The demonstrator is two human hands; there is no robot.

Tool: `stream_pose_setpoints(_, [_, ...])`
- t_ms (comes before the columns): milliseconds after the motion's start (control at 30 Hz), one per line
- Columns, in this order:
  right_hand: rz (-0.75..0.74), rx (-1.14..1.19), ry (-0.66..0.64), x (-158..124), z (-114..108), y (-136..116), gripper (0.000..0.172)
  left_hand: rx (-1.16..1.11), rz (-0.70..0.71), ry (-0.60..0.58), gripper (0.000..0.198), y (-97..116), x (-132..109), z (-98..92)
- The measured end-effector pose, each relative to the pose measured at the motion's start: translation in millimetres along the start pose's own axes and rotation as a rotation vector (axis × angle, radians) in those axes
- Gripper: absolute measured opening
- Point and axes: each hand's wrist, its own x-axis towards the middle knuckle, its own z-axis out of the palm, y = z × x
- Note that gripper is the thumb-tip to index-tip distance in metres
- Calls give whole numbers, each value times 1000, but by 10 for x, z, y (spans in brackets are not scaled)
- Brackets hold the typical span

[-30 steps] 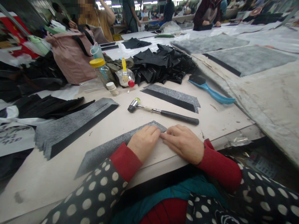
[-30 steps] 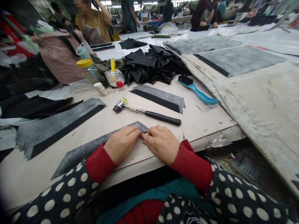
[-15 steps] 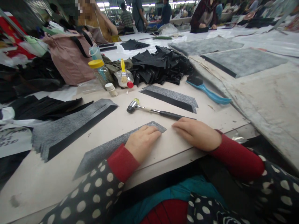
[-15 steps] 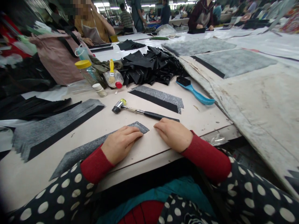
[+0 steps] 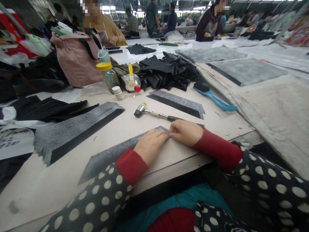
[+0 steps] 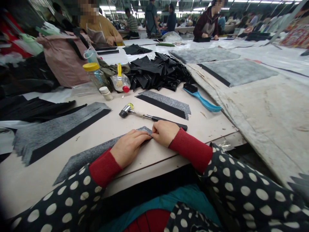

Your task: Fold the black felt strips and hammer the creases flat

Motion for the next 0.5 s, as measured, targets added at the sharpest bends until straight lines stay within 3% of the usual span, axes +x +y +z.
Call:
stream_pose_setpoints(233, [116,99,-54,20,-36,-14,19,11,-39,-27,25,-12,-10,1])
stream_pose_setpoints(500, [149,251,-172,70,-62,29,13,95,-63,-69,26,10,-16,-28])
